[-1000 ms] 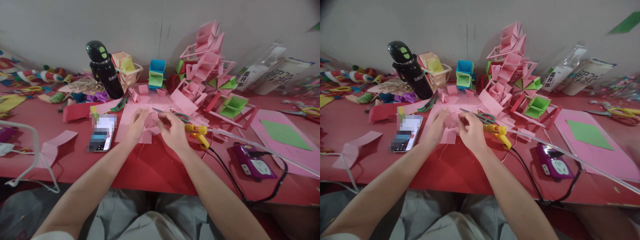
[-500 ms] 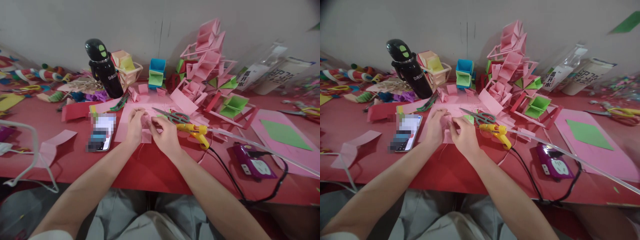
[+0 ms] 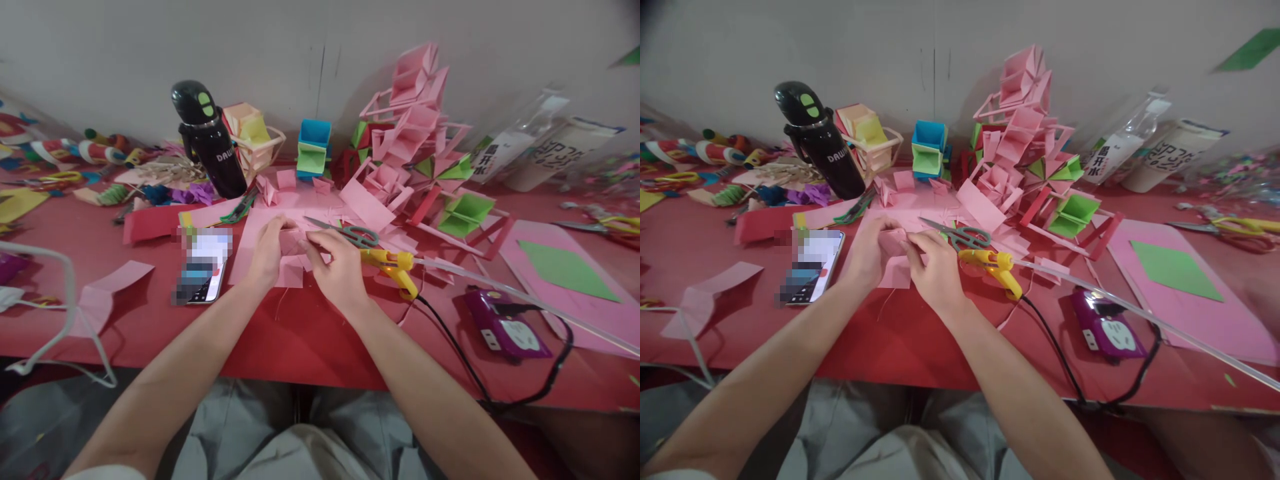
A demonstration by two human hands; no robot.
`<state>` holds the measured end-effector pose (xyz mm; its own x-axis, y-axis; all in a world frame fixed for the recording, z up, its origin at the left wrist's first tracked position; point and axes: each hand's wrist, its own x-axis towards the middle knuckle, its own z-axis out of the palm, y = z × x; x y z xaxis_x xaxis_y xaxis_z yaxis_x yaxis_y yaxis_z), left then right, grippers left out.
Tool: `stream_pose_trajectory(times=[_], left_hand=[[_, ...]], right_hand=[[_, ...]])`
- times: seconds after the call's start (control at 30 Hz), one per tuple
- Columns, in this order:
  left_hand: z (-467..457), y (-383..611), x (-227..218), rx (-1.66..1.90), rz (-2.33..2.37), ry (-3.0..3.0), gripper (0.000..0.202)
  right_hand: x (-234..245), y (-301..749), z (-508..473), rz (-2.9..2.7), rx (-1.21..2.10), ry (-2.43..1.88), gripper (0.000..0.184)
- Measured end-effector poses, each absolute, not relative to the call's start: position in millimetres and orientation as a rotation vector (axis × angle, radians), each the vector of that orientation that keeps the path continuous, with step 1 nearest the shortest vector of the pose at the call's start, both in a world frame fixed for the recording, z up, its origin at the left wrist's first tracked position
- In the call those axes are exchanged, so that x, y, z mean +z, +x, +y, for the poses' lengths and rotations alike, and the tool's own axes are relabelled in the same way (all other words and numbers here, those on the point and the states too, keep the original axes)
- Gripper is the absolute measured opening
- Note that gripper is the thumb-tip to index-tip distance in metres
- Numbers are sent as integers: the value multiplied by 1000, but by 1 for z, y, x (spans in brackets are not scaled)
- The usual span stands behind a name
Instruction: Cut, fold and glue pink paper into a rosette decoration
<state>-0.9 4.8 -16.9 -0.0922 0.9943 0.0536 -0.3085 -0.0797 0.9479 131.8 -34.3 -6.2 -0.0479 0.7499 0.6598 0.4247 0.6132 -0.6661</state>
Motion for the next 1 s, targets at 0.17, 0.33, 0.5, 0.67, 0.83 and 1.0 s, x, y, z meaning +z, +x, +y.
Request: stream_pose_trajectory(times=[0.17, 0.33, 0.5, 0.67, 0.83, 1.0], left_hand=[[3, -14, -4, 1071, 897, 971, 32], [-3, -25, 13, 732, 859, 1114, 34], [-2, -29, 10, 834, 915, 1516, 28], [-4, -29, 8, 947, 963, 1849, 16], [-7, -29, 13, 1101, 1080, 1929, 15], [-8, -30, 14, 1158, 1140, 1947, 17]], right_hand=[[-2, 145, -31, -1764, 384, -978, 8], [4, 155, -29, -1910, 516, -938, 8], [11, 162, -29, -2017, 594, -991, 12], [11, 163, -30, -2064, 534, -1080, 12], [9, 158, -32, -1949, 468, -1101, 6], [11, 156, -32, -1878, 575, -1121, 16]])
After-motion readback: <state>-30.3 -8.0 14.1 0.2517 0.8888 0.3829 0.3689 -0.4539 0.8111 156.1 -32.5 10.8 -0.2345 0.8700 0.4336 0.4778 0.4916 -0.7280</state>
